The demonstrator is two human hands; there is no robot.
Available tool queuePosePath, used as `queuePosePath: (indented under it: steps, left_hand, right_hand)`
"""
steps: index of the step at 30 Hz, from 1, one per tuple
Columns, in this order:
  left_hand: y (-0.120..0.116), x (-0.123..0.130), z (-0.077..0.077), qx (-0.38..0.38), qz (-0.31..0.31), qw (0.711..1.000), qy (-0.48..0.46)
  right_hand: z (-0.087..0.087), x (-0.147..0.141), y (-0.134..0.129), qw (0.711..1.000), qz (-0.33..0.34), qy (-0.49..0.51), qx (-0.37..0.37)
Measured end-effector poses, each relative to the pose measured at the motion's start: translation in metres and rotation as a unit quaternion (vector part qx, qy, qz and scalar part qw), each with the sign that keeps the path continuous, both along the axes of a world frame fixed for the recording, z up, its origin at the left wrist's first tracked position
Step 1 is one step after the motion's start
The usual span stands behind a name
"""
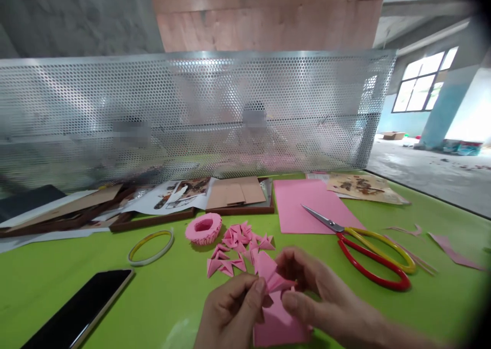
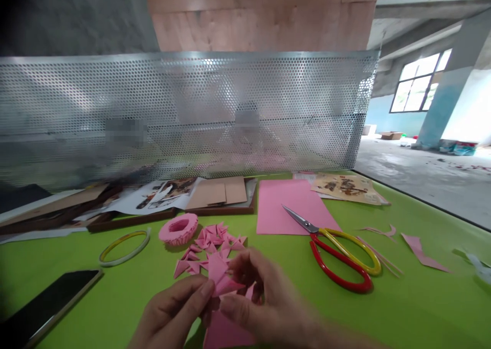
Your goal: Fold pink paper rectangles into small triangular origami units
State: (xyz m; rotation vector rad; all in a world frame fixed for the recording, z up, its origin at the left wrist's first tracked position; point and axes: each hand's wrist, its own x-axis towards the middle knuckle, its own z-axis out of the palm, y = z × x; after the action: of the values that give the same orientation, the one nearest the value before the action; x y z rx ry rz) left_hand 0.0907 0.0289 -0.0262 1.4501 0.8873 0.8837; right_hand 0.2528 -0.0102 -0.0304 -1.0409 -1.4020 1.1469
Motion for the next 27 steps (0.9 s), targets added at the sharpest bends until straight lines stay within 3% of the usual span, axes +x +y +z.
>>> queuePosePath:
  steps: [4,9,17,27]
  left_hand:
    - [0.003,0.002,-0.017,-0.062,0.008,0.996,-0.059]
    - [0.005,0.006,-0.03,-0.148,-0.04,0.982,-0.108]
    - [0.0,0.003,-0.017,-0.193,-0.057,0.972,-0.118]
    - [-0.002,0.005,-0.013,-0.153,-0.036,0.983,-0.092]
  right_hand:
    - [-0.009,-0.01,0.004,0.998,-0.034,0.046,-0.012]
    - [0.0,-0.006,0.003,0.997,-0.01,0.048,-0.054]
    - [-0.003,-0.001,0.006,0.995,-0.002,0.045,-0.085]
    - [-0.007,-0.004,0.003,0.996,0.023,0.06,-0.062]
